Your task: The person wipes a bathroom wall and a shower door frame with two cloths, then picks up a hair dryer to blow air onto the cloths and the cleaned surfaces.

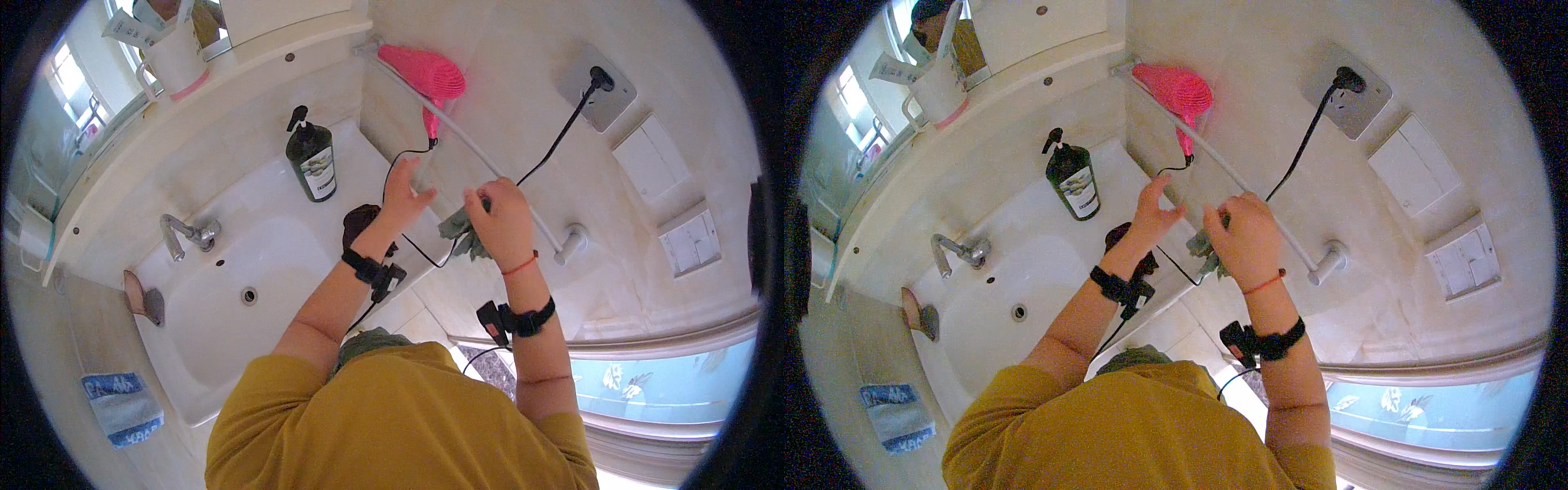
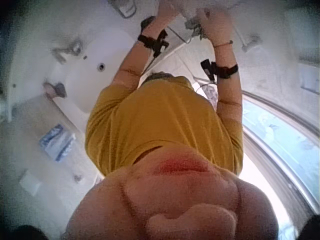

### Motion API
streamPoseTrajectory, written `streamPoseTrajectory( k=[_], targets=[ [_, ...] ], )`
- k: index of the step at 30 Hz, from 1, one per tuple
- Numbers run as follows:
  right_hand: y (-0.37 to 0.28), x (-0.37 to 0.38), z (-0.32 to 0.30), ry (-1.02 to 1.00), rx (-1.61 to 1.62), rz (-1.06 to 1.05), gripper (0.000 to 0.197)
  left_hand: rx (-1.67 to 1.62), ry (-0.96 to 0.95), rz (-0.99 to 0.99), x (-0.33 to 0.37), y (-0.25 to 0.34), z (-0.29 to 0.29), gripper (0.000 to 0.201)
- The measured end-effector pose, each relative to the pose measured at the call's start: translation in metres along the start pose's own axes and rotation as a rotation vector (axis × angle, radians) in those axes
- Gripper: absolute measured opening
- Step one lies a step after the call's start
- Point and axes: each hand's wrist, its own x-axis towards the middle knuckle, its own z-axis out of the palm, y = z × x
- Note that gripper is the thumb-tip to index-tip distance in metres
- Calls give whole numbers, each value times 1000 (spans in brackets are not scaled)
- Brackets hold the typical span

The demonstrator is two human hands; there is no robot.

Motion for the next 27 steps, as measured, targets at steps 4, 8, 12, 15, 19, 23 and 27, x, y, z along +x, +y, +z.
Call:
streamPoseTrajectory(
  k=[4, 8, 12, 15, 19, 23, 27],
  targets=[
    [1, 31, 20, -108, -155, 25, 28, -116, -155, -55, -19, 28, -4, 62],
    [-9, 86, 24, 98, -200, 104, 58, 72, -199, -15, -25, 17, -26, 59],
    [-17, 139, 27, 170, -171, 101, 73, 120, -174, -103, -32, -1, -34, 55],
    [-6, 155, 36, 87, -112, 109, 77, 43, -133, -165, -41, -8, -43, 53],
    [4, 172, 43, 123, -124, -18, 75, 40, -94, -161, -46, -27, -50, 47],
    [-7, 194, 35, 123, -203, -34, 71, -126, -26, -283, -39, -23, -61, 42],
    [-11, 201, 20, 21, -191, -7, 74, -138, -13, -276, -35, -30, -62, 41]
  ],
)
